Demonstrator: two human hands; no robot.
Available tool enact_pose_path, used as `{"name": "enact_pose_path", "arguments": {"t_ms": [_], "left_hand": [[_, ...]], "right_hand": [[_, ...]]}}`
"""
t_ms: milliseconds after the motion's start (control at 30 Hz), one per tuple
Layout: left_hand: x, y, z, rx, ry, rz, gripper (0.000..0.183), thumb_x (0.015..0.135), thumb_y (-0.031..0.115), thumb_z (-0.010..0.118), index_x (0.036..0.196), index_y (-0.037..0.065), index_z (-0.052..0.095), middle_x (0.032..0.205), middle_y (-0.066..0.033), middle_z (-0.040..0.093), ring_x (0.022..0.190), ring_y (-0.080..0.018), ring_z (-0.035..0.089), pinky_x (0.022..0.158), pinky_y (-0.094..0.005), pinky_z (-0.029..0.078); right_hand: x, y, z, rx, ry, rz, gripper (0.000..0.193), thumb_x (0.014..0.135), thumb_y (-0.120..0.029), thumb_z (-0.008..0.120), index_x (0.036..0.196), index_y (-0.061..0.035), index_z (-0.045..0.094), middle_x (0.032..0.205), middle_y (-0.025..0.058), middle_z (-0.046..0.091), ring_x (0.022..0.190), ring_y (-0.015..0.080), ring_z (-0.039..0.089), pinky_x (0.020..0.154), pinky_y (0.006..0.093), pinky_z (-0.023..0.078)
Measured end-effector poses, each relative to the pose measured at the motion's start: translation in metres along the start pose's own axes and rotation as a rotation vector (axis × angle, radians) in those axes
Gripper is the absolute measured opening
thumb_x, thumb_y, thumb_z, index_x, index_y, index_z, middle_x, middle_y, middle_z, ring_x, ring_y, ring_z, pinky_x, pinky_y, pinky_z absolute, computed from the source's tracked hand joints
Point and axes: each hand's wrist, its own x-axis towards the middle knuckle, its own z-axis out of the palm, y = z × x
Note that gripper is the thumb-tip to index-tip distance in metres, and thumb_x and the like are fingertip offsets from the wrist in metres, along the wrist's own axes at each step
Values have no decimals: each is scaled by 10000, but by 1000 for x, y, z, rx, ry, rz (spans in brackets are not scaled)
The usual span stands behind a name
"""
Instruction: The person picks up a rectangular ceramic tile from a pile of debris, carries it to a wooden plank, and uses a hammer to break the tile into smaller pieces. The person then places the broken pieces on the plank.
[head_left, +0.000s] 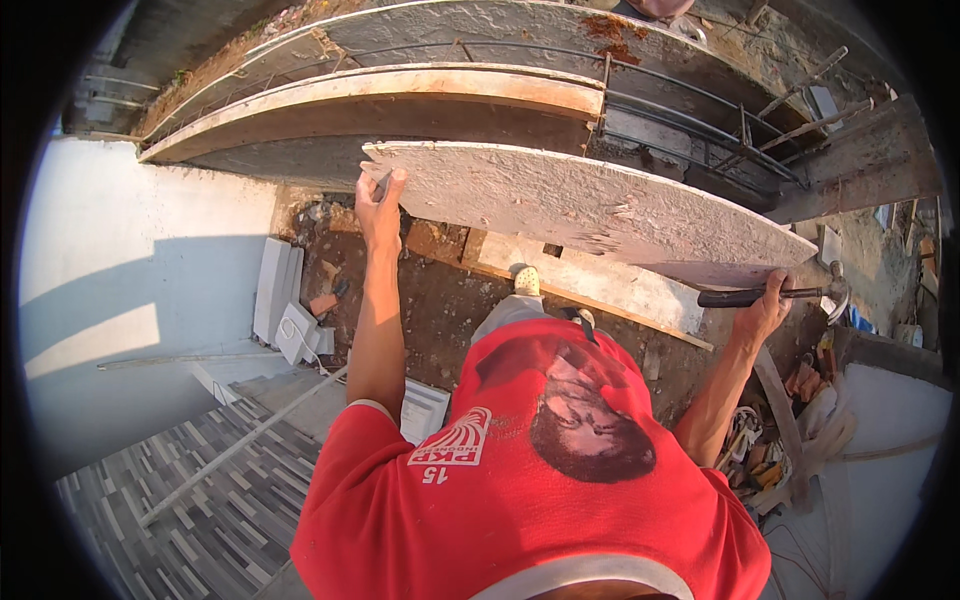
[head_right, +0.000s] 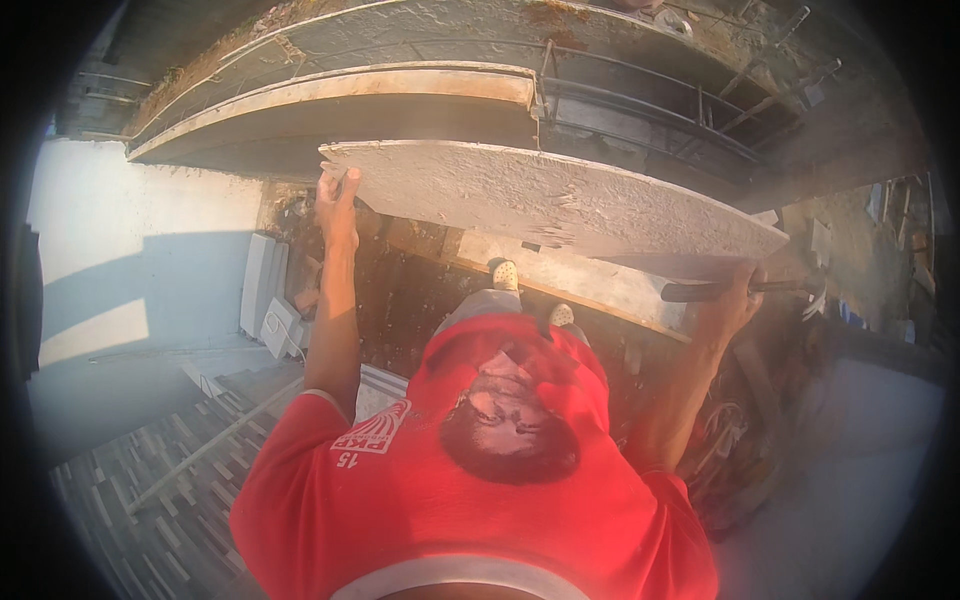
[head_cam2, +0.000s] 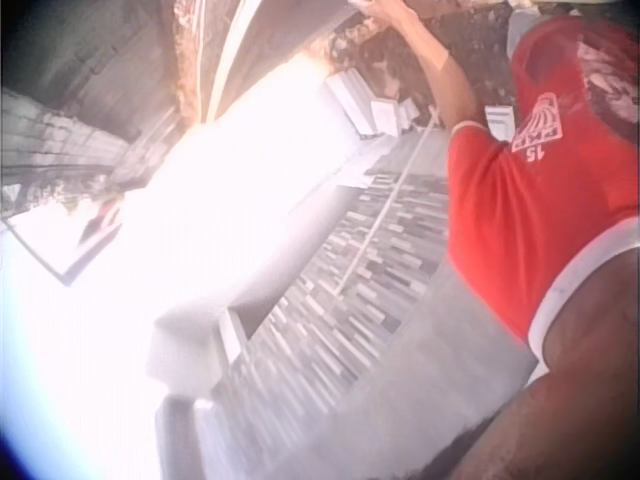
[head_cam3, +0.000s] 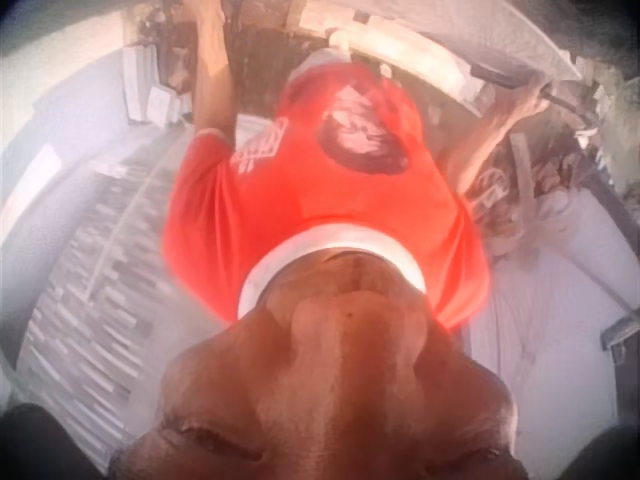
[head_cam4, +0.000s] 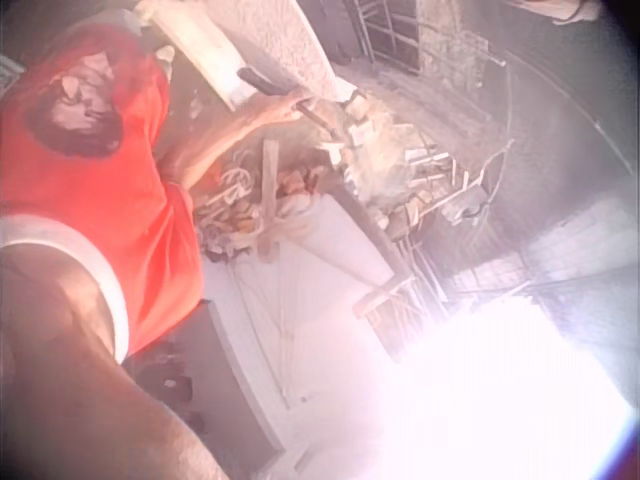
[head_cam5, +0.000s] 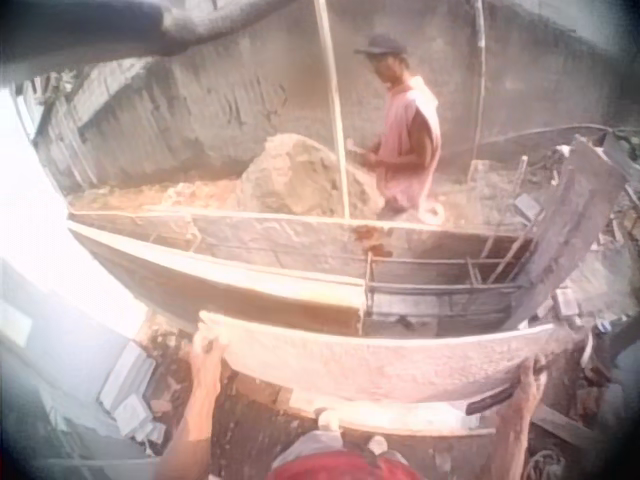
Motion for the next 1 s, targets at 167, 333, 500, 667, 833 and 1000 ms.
{"name": "enact_pose_path", "arguments": {"t_ms": [167,333,500,667,833,1000], "left_hand": [[-50,-18,-23,445,224,35,919,889,387,781,1533,-56,298,1516,-283,350,1359,-373,444,1108,-452,390],[-106,-4,-17,135,296,-436,1107,868,716,632,1597,17,179,1627,-266,149,1456,-427,300,1138,-557,356],[-152,-25,11,-651,22,-1168,975,948,563,617,1608,78,87,1655,-212,60,1430,-558,297,1062,-773,351],[-183,-70,7,-542,351,-1150,306,1032,118,484,1308,-14,498,1356,-202,547,1242,-408,567,1024,-645,509],[-216,-91,-26,-801,351,-833,389,989,83,563,1358,-18,490,1382,-163,549,1264,-318,562,1105,-495,461],[-237,-88,-46,-899,316,-641,358,1009,85,534,1354,-8,509,1357,-145,580,1252,-297,570,1099,-471,457]], "right_hand": [[-31,-40,4,-53,-63,-8,318,1003,-289,671,1143,-5,640,962,4,607,924,123,557,855,307,449],[-44,-79,24,-213,-153,-72,367,1032,-314,630,1178,21,658,942,8,630,862,95,554,788,248,438],[-60,-58,19,-374,-391,-208,281,1010,-219,622,1117,31,693,982,47,673,894,122,586,811,283,460],[-57,-36,-13,-350,-912,-320,247,981,-80,589,1201,-9,678,1224,147,687,1228,269,592,1104,449,390],[-47,-43,-51,-620,-947,200,442,916,40,504,1327,-56,635,1429,141,599,1437,277,448,1204,470,297],[-36,-26,-28,-887,-964,-64,371,925,21,532,1281,11,633,1247,187,643,1134,331,632,971,404,479]]}}
